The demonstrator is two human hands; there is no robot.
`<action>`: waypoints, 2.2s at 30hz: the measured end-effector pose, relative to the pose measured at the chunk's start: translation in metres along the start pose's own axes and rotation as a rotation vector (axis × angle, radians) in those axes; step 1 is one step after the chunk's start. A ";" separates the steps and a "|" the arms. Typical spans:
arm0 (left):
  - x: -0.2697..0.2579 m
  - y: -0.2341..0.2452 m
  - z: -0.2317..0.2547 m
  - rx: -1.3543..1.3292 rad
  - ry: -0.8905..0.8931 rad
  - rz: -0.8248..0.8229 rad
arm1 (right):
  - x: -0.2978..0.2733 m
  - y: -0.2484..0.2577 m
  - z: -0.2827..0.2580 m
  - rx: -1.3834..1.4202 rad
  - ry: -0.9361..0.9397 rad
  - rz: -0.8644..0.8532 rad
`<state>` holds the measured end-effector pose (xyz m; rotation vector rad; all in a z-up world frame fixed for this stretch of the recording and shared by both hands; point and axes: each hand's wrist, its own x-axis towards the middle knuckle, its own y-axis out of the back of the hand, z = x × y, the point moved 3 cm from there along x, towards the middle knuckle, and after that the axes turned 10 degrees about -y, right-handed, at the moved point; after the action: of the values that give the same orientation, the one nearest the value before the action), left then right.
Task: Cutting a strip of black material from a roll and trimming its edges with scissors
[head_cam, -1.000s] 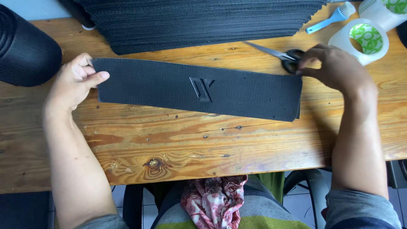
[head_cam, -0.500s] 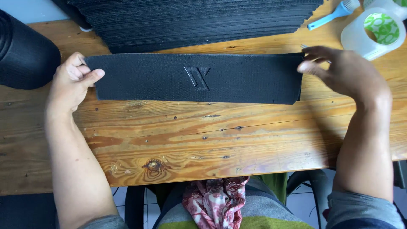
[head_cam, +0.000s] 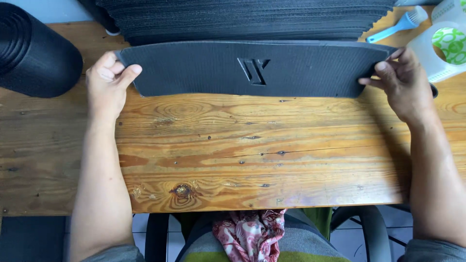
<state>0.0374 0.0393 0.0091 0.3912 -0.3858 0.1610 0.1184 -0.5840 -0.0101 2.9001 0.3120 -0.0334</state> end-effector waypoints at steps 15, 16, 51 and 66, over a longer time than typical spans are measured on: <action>-0.006 -0.006 -0.020 -0.214 0.110 0.118 | 0.006 0.010 0.001 -0.001 0.028 0.076; -0.006 -0.005 -0.022 -0.213 0.111 0.119 | 0.005 0.010 0.001 -0.001 0.027 0.074; -0.007 0.010 -0.012 -0.166 0.181 0.049 | 0.016 0.017 0.018 0.155 -0.001 0.102; -0.007 0.011 -0.017 -0.223 0.245 -0.009 | 0.017 0.018 0.020 0.127 -0.001 0.129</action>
<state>0.0339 0.0552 -0.0048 0.1507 -0.1574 0.1532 0.1391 -0.6021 -0.0265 3.0392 0.1261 -0.0339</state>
